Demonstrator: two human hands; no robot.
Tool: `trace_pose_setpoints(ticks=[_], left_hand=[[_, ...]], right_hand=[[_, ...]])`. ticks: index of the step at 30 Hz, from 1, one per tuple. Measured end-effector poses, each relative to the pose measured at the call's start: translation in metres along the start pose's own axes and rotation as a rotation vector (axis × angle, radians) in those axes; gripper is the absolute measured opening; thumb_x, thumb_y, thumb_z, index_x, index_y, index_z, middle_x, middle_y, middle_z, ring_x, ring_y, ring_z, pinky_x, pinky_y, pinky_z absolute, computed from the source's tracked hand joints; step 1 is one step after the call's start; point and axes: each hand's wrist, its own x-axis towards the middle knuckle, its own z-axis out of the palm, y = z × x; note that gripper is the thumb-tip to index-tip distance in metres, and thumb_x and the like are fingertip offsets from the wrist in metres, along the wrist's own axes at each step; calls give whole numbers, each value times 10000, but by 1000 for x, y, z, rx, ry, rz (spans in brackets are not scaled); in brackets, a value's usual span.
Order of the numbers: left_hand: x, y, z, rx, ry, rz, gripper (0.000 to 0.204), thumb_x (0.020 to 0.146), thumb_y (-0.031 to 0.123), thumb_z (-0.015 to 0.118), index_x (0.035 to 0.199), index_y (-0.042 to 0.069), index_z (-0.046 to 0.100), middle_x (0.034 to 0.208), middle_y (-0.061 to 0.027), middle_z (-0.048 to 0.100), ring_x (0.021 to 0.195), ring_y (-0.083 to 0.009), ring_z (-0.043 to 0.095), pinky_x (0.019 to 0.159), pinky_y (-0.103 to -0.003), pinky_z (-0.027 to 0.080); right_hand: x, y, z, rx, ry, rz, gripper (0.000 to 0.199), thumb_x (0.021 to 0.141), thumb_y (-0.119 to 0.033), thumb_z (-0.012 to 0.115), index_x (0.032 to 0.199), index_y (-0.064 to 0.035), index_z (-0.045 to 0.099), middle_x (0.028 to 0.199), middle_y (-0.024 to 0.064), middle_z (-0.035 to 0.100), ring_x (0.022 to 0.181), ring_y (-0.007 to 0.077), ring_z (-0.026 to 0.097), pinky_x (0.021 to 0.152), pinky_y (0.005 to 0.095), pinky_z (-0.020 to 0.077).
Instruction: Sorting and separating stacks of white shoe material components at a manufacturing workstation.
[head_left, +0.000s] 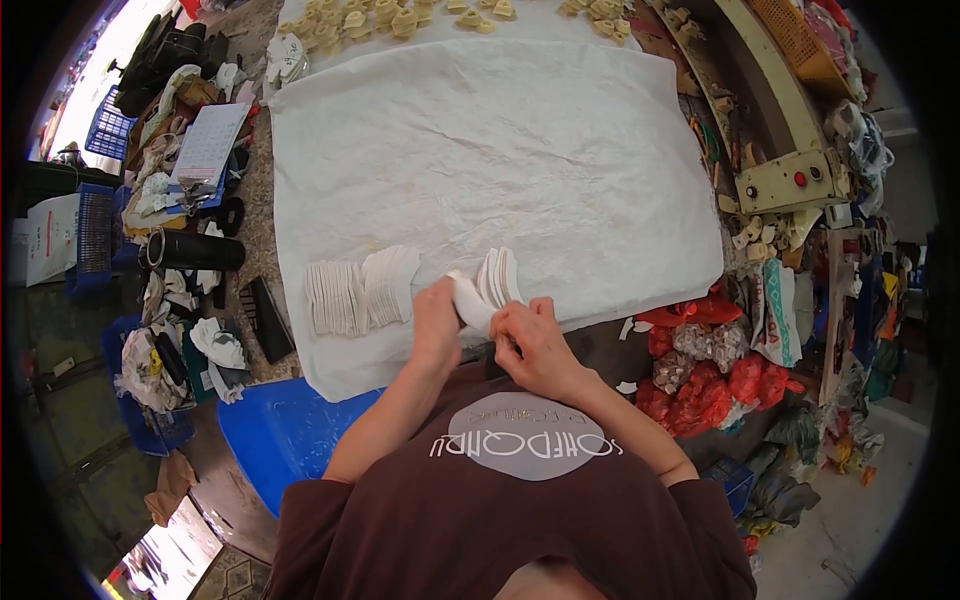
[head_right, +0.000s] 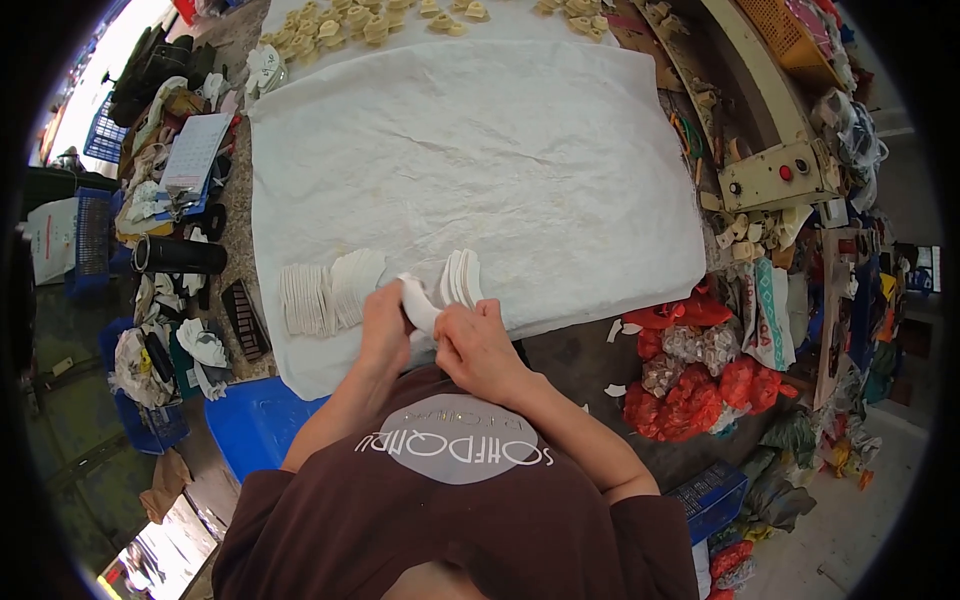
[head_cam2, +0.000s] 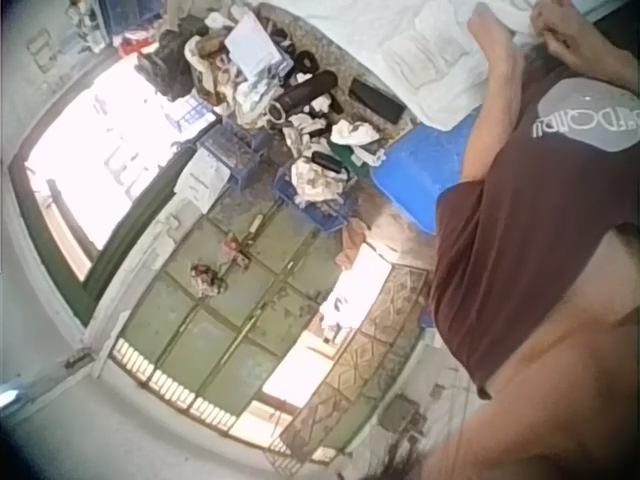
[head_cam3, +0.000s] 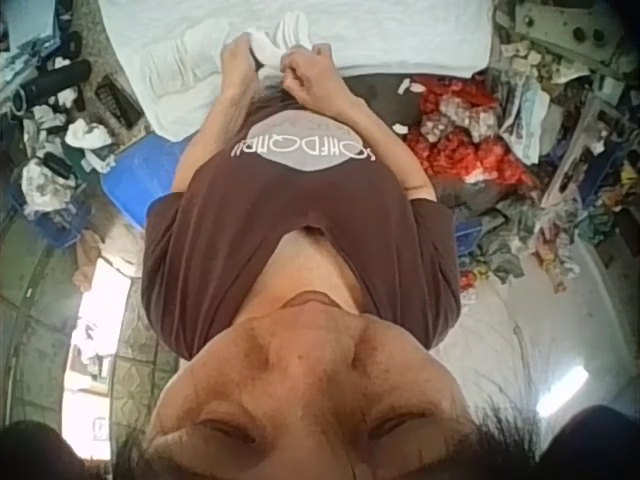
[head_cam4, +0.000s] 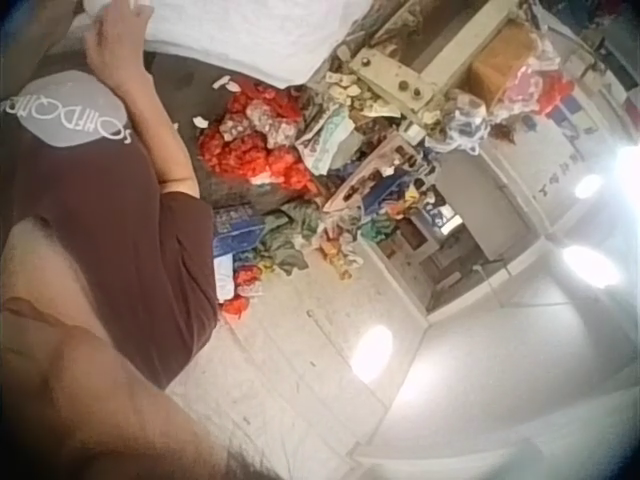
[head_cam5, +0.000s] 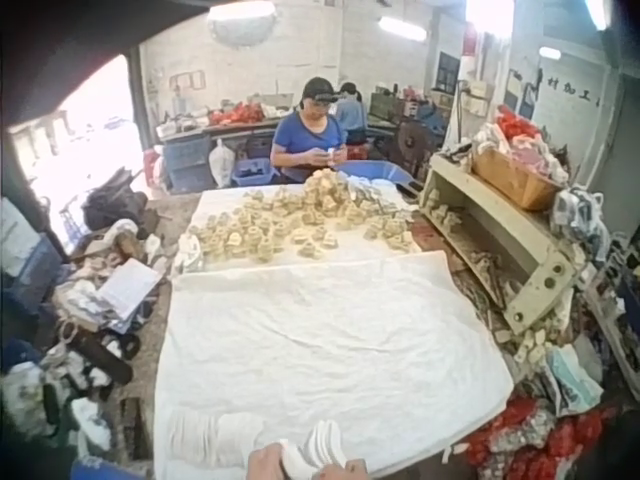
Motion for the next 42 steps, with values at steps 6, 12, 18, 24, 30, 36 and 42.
trace_pose_setpoints(ticks=[6,12,18,24,30,36,42], left_hand=[[10,27,5,-312,378,63,274,918,186,407,767,15,559,708,-16,534,633,-66,436,534,-246,351],[25,8,-4,148,183,215,295,934,186,397,736,15,533,685,-4,503,643,-66,420,587,-240,363],[22,-25,42,209,-61,195,315,936,212,396,764,-10,539,663,-2,482,642,-73,417,568,-256,364],[39,-22,3,639,255,554,158,836,142,549,929,23,596,760,-72,548,704,-180,508,635,-330,390],[38,-21,-63,1498,523,574,455,663,113,688,1098,102,554,979,-73,486,947,-260,435,805,-386,336],[51,-28,-71,1579,548,557,395,645,77,665,1021,95,542,994,-70,462,928,-247,430,774,-372,337],[47,-26,-72,1479,514,591,251,669,65,627,896,105,528,872,-54,504,895,-244,445,773,-375,334]], right_hand=[[-78,74,-34,-492,-307,269,137,664,-128,577,786,-86,529,823,58,543,780,240,521,763,415,309],[-167,120,-58,-727,-522,665,332,703,-246,642,1020,-151,616,1183,83,485,1154,262,384,892,494,302],[-36,52,-6,259,99,453,220,853,-195,550,966,-9,578,869,133,596,810,235,566,711,325,447],[-31,116,22,358,166,732,178,873,-146,530,955,9,564,747,15,549,693,81,452,631,240,400],[-28,148,58,181,98,875,220,807,-202,567,945,-33,591,802,114,603,779,286,567,737,373,434],[-31,154,61,-166,209,647,255,779,-187,568,997,-54,577,947,143,539,979,310,466,806,415,397],[-43,155,51,50,259,698,232,771,-123,574,973,-9,570,943,167,537,878,287,500,781,380,410]])
